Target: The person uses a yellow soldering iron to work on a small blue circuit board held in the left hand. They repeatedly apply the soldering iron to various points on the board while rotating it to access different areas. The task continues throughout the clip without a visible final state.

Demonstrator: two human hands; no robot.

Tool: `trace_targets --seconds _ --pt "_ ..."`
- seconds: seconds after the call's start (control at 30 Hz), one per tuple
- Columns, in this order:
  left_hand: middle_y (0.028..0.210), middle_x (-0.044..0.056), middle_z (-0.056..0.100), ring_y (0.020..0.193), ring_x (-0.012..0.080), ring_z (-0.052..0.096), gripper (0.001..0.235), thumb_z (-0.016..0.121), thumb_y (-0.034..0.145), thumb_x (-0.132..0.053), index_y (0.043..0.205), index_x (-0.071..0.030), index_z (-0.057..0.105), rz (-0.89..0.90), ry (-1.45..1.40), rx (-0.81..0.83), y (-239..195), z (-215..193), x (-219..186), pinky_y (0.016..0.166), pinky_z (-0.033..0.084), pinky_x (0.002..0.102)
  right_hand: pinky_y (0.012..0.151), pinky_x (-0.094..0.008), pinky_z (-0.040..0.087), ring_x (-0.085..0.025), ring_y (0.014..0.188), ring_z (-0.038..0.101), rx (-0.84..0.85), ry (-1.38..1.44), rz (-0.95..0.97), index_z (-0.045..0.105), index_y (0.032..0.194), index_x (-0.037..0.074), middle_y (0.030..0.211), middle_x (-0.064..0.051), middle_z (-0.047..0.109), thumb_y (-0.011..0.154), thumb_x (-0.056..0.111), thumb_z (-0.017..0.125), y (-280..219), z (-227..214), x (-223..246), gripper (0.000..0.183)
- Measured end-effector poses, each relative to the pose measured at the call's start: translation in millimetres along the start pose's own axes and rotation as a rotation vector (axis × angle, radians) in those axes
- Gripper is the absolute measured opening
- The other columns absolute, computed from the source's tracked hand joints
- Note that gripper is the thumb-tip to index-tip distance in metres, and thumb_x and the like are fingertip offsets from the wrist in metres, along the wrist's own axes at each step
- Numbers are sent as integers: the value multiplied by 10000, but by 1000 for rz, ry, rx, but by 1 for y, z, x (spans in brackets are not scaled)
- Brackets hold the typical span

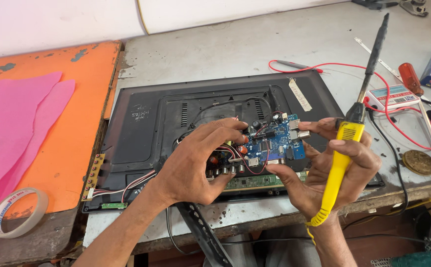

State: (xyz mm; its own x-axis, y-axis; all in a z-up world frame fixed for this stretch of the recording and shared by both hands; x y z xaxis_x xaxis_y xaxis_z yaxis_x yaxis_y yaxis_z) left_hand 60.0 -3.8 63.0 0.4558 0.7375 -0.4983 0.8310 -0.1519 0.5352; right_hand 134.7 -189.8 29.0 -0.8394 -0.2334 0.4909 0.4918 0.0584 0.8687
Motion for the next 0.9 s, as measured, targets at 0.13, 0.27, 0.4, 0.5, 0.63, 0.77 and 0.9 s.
trace_targets --seconds 0.13,0.27,0.4,0.5,0.63,0.77,0.9 --pt "1440 95 596 1399 338 547 639 836 641 -57 1226 -122 585 25 2 9 -1 -1 -1 1148 468 453 946 -327 629 -227 1231 633 6 6 3 305 1369 147 1371 -110 451 845 200 937 -1 -1 1 823" --pt "1424 116 585 1369 332 553 519 863 701 -116 1168 -89 639 3 -97 8 -2 -4 0 1133 471 461 912 -309 631 -233 1225 630 12 10 -5 344 1331 148 1389 -114 441 824 211 924 -4 -1 0 773" --pt "1399 109 603 1341 301 581 332 852 757 -140 1032 -68 680 -29 -49 -8 0 -3 4 1083 521 415 916 -317 637 -227 1216 615 48 51 6 331 1363 177 1362 -108 439 823 188 914 -7 -1 -6 794" --pt "1378 122 603 1319 309 586 289 846 747 -141 958 -42 675 -4 31 -20 -1 -3 2 1058 526 405 909 -308 663 -221 1207 606 80 37 32 322 1359 181 1350 -113 448 811 163 910 -10 -2 -10 804" --pt "1325 119 627 1362 331 556 203 814 829 -173 874 -51 658 70 65 -77 2 -3 -1 1008 519 368 907 -316 654 -232 1230 634 83 -11 46 325 1365 175 1335 -113 462 769 148 912 -11 -1 -14 837" --pt "1083 69 704 1212 251 633 136 767 893 -143 875 -49 671 164 181 -172 -1 -7 -8 987 530 403 922 -335 622 -235 1234 633 88 -5 53 341 1375 171 1336 -113 466 758 147 916 -11 -2 -18 844" --pt "929 51 710 874 181 664 81 722 952 -87 916 -36 669 4 68 -238 -5 -15 9 757 538 322 934 -347 619 -232 1232 629 100 2 71 345 1350 163 1339 -110 469 765 128 915 -11 -2 -20 817"
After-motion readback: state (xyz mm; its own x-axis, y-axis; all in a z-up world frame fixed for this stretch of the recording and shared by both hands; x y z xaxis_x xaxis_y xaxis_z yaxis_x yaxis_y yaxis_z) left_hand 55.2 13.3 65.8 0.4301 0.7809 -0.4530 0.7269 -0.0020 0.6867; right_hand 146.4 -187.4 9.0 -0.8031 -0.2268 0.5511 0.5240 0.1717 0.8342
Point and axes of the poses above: each hand's wrist, its own y-axis towards the middle knuckle, its own z-axis out of the palm, x = y × z, the point moved 8 cm from there along y, towards the middle knuckle
